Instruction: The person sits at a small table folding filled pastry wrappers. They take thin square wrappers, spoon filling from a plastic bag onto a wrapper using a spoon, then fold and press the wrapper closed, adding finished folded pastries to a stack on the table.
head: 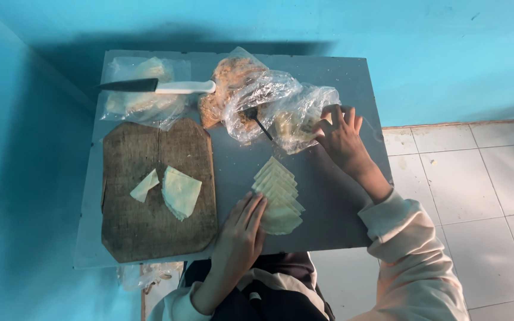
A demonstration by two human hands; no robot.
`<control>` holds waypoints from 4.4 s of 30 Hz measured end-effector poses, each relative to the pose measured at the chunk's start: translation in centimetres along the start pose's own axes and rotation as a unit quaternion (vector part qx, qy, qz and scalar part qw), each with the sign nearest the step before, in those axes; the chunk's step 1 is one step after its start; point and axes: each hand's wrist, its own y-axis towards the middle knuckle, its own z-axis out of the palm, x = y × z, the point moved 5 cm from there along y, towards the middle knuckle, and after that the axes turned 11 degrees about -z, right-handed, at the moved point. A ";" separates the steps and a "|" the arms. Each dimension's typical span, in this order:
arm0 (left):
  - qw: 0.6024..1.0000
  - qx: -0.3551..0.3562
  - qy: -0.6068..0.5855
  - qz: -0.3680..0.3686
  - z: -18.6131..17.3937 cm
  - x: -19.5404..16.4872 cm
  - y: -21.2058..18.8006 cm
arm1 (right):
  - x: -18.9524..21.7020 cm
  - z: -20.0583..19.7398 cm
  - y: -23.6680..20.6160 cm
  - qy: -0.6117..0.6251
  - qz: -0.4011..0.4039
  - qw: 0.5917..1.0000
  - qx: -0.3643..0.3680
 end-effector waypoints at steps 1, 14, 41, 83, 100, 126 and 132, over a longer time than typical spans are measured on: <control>1.000 0.005 -0.003 -0.002 -0.1 -0.3 0.1 | -0.1 -0.3 0.2 0.005 -0.001 1.000 0.001; 1.000 0.007 -0.002 0.000 0.2 -0.4 1.0 | -2.8 0.9 0.2 0.071 0.054 0.995 -0.041; 1.000 0.001 -0.011 -0.001 1.0 0.3 0.7 | 0.1 -2.3 1.3 -0.138 -0.158 0.975 0.077; 1.000 0.024 -0.005 0.009 1.8 1.0 0.1 | 6.7 2.2 -4.0 -0.177 -0.218 0.958 0.060; 0.999 0.031 -0.007 0.011 1.6 1.1 0.5 | 1.3 -2.1 -0.9 -0.090 -0.061 0.994 0.020; 1.000 0.014 -0.020 0.012 1.0 0.3 0.3 | -1.1 0.0 -0.1 0.062 -0.028 0.998 -0.002; 1.000 0.013 -0.012 0.020 0.8 0.2 0.5 | -0.7 -0.7 0.2 0.081 -0.004 0.997 -0.006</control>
